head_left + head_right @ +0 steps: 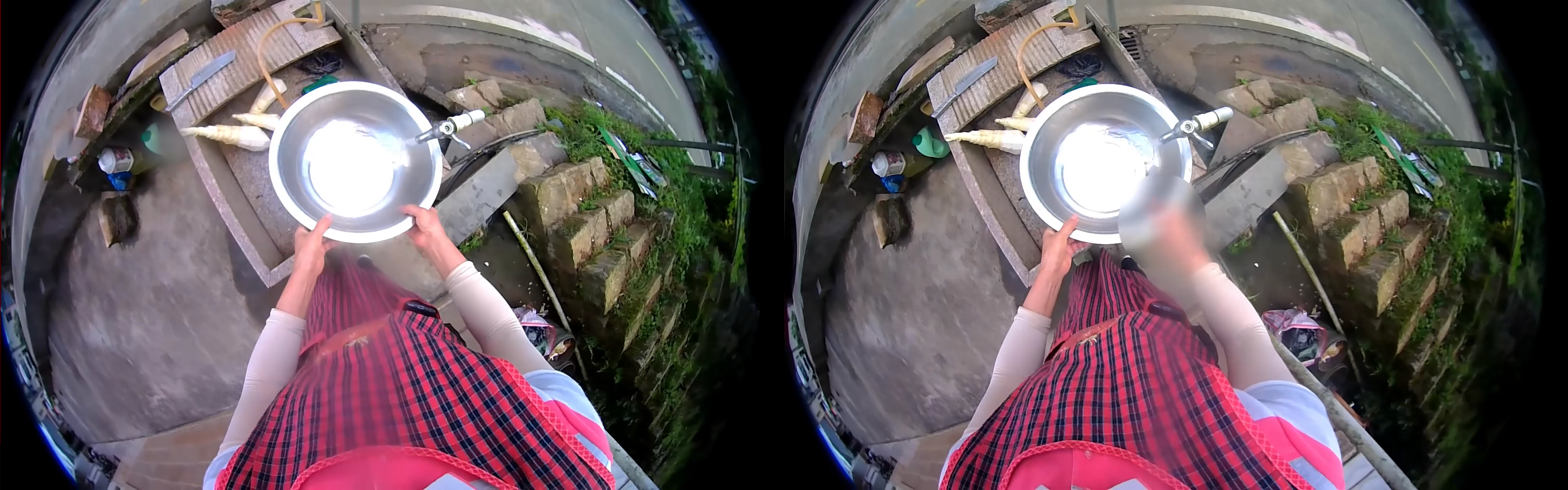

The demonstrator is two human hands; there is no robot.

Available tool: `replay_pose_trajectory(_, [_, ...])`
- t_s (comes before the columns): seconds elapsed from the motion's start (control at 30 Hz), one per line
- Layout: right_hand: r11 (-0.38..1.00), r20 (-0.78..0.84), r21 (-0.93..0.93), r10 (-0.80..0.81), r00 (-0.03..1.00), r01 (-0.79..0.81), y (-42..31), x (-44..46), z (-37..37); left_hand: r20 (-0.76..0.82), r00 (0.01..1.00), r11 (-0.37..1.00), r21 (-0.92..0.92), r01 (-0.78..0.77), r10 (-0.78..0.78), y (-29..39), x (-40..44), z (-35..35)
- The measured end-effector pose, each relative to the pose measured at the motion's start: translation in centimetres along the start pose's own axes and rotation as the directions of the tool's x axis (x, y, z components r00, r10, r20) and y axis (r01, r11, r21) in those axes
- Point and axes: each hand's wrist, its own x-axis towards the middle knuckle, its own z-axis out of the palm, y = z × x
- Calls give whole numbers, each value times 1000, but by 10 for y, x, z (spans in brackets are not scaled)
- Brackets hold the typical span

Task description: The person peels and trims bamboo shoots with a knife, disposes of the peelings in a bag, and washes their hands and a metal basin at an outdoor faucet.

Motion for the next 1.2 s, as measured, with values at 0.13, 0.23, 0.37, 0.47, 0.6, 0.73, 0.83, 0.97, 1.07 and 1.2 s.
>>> replay_pose_trajectory(0.13, [993, 35, -112, -44, 998, 48, 17, 13, -24, -121, 962, 941, 269, -206, 245, 0, -9, -12])
replay_pose_trajectory(0.23, [981, 151, -171, -63, 986, 89, 18, 14, -40, -29, 734, 562, 665, -493, 679, 9, -30, -18])
replay_pose_trajectory(0.37, [951, 233, -229, -154, 960, 208, 50, 45, -68, 615, 590, -239, 770, -592, 523, 47, -67, 0])
replay_pose_trajectory(0.47, [983, 192, -169, -38, 981, 72, 55, 49, -67, 760, 585, -297, 650, -700, 284, 39, -62, 4])
replay_pose_trajectory(0.6, [960, 249, -260, -41, 968, 108, 59, 55, -79, 769, 614, -417, 625, -660, 181, 26, -45, 2])
replay_pose_trajectory(0.73, [919, 334, -251, -211, 919, 303, 63, 68, -92, 775, 630, -488, 567, -663, 44, 13, -30, -7])
replay_pose_trajectory(0.83, [979, 218, -136, -119, 969, 150, 17, 39, -51, 769, 639, -506, 557, -659, 15, -3, -15, -20])
replay_pose_trajectory(0.97, [997, 35, 17, 74, 997, -75, -28, 19, -2, 760, 647, -549, 568, -613, 63, -18, 3, -28])
replay_pose_trajectory(1.07, [998, 0, -64, 24, 1000, -24, -33, 31, 15, 763, 635, -556, 580, -596, 116, -20, 13, -31])
replay_pose_trajectory(1.2, [965, 57, -258, -29, 998, 43, -62, 37, 45, 772, 607, -499, 608, -618, 189, -12, 16, -29])
